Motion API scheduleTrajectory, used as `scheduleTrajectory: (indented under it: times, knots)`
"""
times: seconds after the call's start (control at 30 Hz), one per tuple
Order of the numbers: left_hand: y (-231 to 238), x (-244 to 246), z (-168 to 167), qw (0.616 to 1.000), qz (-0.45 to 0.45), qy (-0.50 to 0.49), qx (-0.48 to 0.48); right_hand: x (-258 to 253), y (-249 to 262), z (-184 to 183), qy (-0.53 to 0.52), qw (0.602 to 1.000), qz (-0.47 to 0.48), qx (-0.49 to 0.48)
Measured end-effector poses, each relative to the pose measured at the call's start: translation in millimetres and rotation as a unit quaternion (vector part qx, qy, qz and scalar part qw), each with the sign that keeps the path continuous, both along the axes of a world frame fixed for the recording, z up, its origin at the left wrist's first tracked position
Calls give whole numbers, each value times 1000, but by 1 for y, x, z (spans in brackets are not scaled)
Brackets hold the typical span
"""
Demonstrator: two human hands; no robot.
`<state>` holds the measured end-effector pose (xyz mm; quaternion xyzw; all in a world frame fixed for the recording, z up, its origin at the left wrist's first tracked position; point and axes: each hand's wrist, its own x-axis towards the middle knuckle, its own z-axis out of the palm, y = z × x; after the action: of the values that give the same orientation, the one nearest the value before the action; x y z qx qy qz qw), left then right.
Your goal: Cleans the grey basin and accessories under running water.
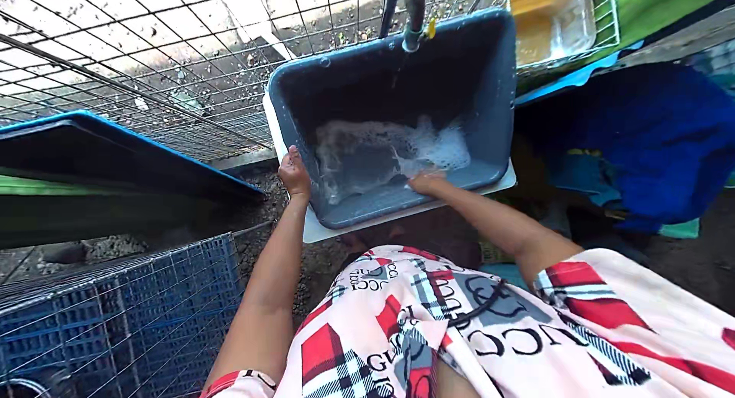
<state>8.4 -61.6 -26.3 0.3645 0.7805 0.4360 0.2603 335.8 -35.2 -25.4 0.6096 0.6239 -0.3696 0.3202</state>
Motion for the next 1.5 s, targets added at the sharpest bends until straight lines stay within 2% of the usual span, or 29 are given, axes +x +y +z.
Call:
scheduleTrajectory:
  times: [0.07, 0.1, 0.2, 0.27, 0.33, 0.4, 0.47, 0.57, 0.7, 0.77, 0.87, 0.97, 1.03, 1.13, 1.23, 1.33, 1.5]
  knots:
    - [2, 0, -2, 1000, 0, 1, -6, 53, 21, -2, -55, 998, -1, 11]
    - [2, 0, -3, 1000, 2, 1, -7, 64, 26, 4, -61, 998, -28, 10]
    - [2, -3, -6, 1000, -3, -15, -19, 47, 28, -3, -92, 986, -132, 39]
    - [1, -4, -4, 998, -21, -39, -43, 24, 22, -19, -100, 987, -121, 45]
    - [-3, -7, 2, 992, -49, -82, -78, -8, 13, -19, -62, 995, -68, 26]
    - [-11, -11, 6, 984, -71, -137, -88, -33, 8, -17, 20, 998, -62, 16]
    - [-20, -21, 18, 978, -64, -186, -77, -38, 13, -25, 125, 989, -71, 37]
    - [-24, -34, 66, 975, -41, -210, -59, -24, 30, -13, 222, 963, -128, 85]
    - [-25, -39, 144, 981, -36, -192, -11, 12, 43, 32, 300, 904, -225, 206]
    - [-29, -48, 179, 986, -30, -163, 6, 32, 51, 49, 301, 882, -240, 272]
    - [-47, -48, 226, 992, 0, -128, 16, 59, 70, 62, 263, 879, -275, 286]
    - [-66, -28, 267, 992, 26, -120, 28, 80, 88, 35, 287, 864, -336, 240]
    - [-81, -24, 278, 992, 11, -114, 45, 83, 94, 18, 324, 849, -380, 171]
    - [-100, -9, 298, 997, -36, -37, 49, 69, 99, 8, 340, 845, -403, 83]
    - [-117, 23, 320, 997, -43, 28, 59, 53, 104, -4, 351, 848, -396, 15]
    - [-143, 42, 322, 992, -24, 100, 69, 34, 112, -5, 382, 833, -399, -36]
    - [-199, 77, 312, 965, 34, 251, 75, -8, 133, -10, 418, 782, -434, -162]
